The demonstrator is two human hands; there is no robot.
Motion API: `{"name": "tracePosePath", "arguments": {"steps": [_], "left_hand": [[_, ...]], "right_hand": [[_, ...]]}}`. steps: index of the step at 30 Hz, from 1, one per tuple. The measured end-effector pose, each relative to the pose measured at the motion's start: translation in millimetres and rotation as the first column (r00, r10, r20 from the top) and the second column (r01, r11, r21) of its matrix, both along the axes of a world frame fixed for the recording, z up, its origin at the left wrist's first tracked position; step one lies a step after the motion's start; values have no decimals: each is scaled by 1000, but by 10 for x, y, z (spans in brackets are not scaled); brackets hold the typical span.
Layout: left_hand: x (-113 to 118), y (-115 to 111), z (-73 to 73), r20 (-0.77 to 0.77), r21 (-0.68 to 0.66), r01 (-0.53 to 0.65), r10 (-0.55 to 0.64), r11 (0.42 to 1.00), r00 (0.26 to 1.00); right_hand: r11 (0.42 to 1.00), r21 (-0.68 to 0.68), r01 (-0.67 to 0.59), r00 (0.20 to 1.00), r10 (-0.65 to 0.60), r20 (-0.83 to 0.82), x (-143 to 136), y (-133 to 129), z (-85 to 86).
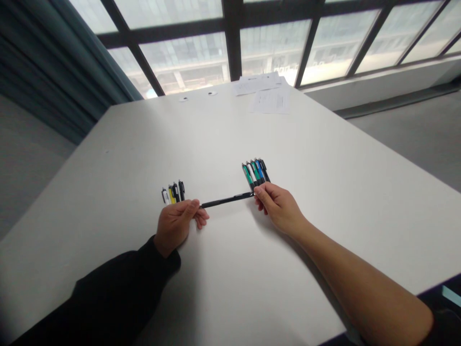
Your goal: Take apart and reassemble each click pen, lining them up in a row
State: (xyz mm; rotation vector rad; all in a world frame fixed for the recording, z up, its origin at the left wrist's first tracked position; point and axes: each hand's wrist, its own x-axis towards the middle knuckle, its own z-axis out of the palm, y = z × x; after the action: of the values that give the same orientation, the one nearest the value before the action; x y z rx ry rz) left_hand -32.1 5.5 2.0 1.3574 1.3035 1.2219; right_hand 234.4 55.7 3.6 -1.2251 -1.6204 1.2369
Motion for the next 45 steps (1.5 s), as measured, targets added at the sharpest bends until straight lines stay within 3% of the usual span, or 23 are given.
{"name": "tracePosePath", "arguments": {"steps": [3,5,7,9,10,12,14,17,20,24,26,30,34,39,45], "left_hand": [[46,-27,44,-37,4,83,-83,997,996],[133,-68,85,84,-104,230,-222,968,971],[260,-135,116,292,-248,443,-369,861,882],[402,-213,123,443,-335,627,-470,703,763],[466,-248,118,487,-350,674,-488,651,724],[562,-293,91,564,-345,717,-477,606,675],[597,-294,50,566,-301,667,-436,681,700],[550,-235,-17,497,-177,451,-316,875,808],[477,-175,-57,415,-62,290,-239,955,878],[443,-165,-35,239,38,282,-283,959,929],[435,-176,-8,81,73,324,-330,943,941],[400,-203,16,-237,24,453,-435,891,869],[380,-222,5,-240,-42,447,-444,893,864],[388,-219,6,-209,-33,451,-448,892,870],[374,-199,6,-185,-53,462,-463,885,867]], "right_hand": [[1000,22,15,1000,-14,-23,9,19,25],[999,29,24,999,-23,-28,20,27,40],[999,33,12,1000,-11,-20,30,22,51],[999,35,-30,999,30,-11,34,6,58],[997,34,-65,998,65,-20,33,-4,62],[986,10,-166,983,166,-73,24,-28,78],[952,-34,-304,945,297,-134,9,-55,106],[863,-121,-491,869,476,-134,-23,-102,157],[800,-224,-557,830,543,-127,-60,-143,183],[747,-280,-603,798,557,-233,-97,-162,171],[727,-285,-625,780,567,-265,-107,-162,161],[702,-307,-643,766,587,-262,-120,-173,142],[725,-306,-617,785,544,-295,-135,-190,130],[736,-264,-624,776,546,-315,-144,-202,133],[804,-150,-575,817,554,-162,-122,-222,144]]}}
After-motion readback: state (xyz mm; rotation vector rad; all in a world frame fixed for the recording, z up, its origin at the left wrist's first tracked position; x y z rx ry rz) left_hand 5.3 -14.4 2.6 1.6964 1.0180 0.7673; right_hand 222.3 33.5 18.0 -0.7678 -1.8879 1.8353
